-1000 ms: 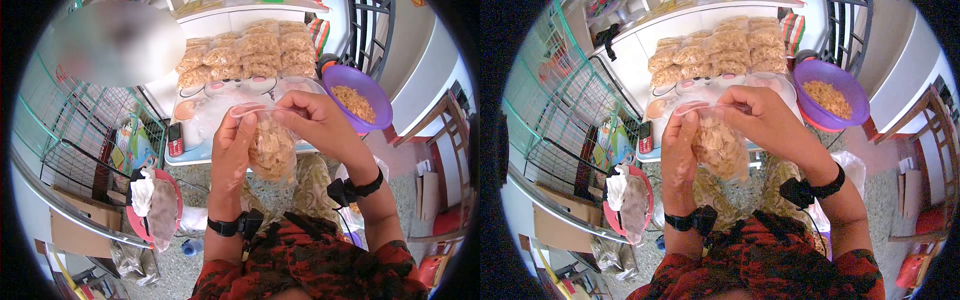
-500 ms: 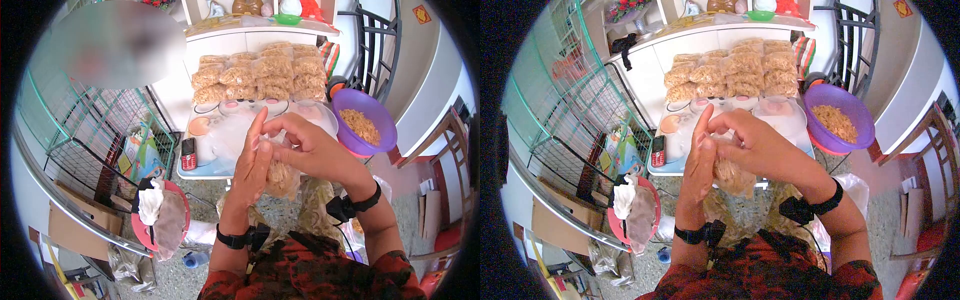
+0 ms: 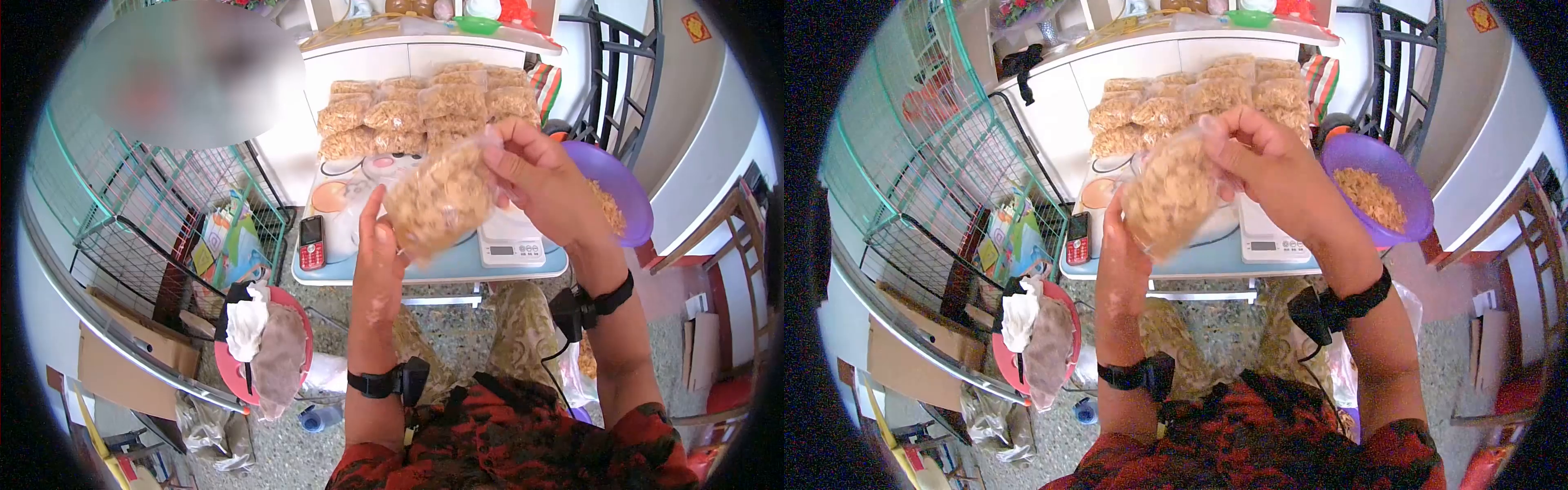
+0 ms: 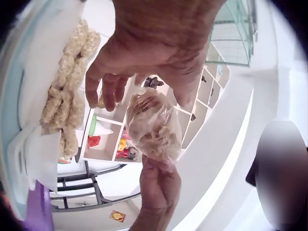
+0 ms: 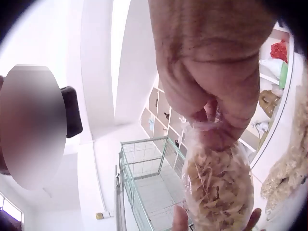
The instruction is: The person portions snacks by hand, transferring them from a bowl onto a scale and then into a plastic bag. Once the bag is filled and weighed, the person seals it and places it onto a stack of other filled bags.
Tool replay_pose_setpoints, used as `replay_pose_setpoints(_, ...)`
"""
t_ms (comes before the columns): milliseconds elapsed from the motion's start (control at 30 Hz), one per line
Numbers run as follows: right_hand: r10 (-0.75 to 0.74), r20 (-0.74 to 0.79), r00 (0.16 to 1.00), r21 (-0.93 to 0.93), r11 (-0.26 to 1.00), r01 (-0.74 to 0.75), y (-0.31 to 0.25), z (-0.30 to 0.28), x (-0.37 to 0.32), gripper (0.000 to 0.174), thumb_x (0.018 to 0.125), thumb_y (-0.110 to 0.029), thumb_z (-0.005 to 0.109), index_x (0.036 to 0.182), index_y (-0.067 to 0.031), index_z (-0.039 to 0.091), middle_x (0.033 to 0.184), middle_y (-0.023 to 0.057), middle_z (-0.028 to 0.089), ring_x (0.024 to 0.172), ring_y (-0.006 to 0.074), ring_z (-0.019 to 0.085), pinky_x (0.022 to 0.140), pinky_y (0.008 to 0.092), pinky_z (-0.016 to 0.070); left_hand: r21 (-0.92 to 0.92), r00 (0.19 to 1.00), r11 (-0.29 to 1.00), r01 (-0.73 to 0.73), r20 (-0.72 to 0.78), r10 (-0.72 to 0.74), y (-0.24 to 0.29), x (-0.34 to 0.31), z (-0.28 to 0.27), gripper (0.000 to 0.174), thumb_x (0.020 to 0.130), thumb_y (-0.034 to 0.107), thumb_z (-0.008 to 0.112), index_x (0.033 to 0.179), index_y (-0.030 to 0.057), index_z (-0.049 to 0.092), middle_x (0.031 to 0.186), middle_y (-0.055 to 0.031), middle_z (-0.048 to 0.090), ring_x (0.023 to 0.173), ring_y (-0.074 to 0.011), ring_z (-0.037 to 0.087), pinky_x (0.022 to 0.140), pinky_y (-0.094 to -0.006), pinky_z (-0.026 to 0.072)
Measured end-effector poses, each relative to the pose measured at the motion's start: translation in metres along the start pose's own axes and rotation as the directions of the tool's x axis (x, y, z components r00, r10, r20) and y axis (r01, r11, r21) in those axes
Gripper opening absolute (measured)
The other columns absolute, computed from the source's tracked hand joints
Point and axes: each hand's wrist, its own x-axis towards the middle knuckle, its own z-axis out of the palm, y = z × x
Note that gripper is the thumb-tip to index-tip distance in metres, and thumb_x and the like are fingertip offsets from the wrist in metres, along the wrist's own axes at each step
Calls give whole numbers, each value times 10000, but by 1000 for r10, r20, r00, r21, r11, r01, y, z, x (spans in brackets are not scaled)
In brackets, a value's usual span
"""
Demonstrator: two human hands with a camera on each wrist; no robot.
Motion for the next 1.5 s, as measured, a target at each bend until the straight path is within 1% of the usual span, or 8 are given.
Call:
replay_pose_setpoints(133,18,52,998,315,948,-33,27,1,8,133,987,-181,544,1058,-68,549,897,4,557,798,103,538,689,276,480,-443,978,881,164,186,-89,-10,0,-2,724,940,634,405,1456,131,334,1410,-123,473,1258,-281,507,885,-509,530)
replay_pose_setpoints(233,163,40,986,334,928,-167,38,9,5,242,977,-175,559,1202,-90,536,980,-4,581,854,102,562,698,275,489,-482,994,869,109,58,-92,-5,1,5,650,958,586,421,1423,133,388,1383,-126,508,1231,-265,536,844,-476,558)
replay_pose_setpoints(467,90,38,995,-187,979,-81,41,17,3,525,903,-198,652,1361,-102,412,1212,52,498,938,145,566,709,284,521,-410,986,903,128,-43,-159,-16,9,-17,539,964,500,480,1371,146,453,1295,-92,583,1123,-237,613,798,-435,590)
replay_pose_setpoints(567,-128,142,981,-656,730,191,54,15,3,637,806,-168,746,1347,-76,423,1252,73,464,947,157,551,718,294,519,-439,976,887,141,-90,-199,-19,10,-20,530,956,444,529,1354,103,449,1256,-97,607,1059,-223,650,724,-368,610)
replay_pose_setpoints(867,-12,271,962,-709,673,209,44,14,19,531,804,-137,719,1271,-53,480,1158,145,517,886,207,608,701,311,534,-420,972,891,169,-80,-223,-21,13,-35,533,972,495,472,1366,138,440,1237,-66,609,1024,-189,646,672,-301,565)
replay_pose_setpoints(1167,41,330,943,-732,642,228,39,9,40,153,805,-86,637,914,-21,550,849,153,597,790,278,619,722,369,504,-434,982,887,157,-29,-188,-20,21,-41,570,988,523,414,1380,109,421,1261,-99,594,1051,-210,637,687,-321,566)
replay_pose_setpoints(1267,-12,330,944,-683,687,247,38,1,44,129,824,-91,644,895,-20,563,771,118,603,744,200,633,671,329,507,-457,984,875,160,9,-176,-25,26,-42,664,954,581,443,1402,93,395,1293,-122,571,1099,-242,617,717,-364,574)
replay_pose_setpoints(1500,172,131,976,-398,911,-107,7,-32,75,102,881,-65,642,949,-61,567,886,3,630,787,84,625,666,248,548,-478,982,874,91,190,1,-36,50,-35,842,881,655,489,1482,112,257,1421,-154,453,1163,-355,571,796,-459,559)
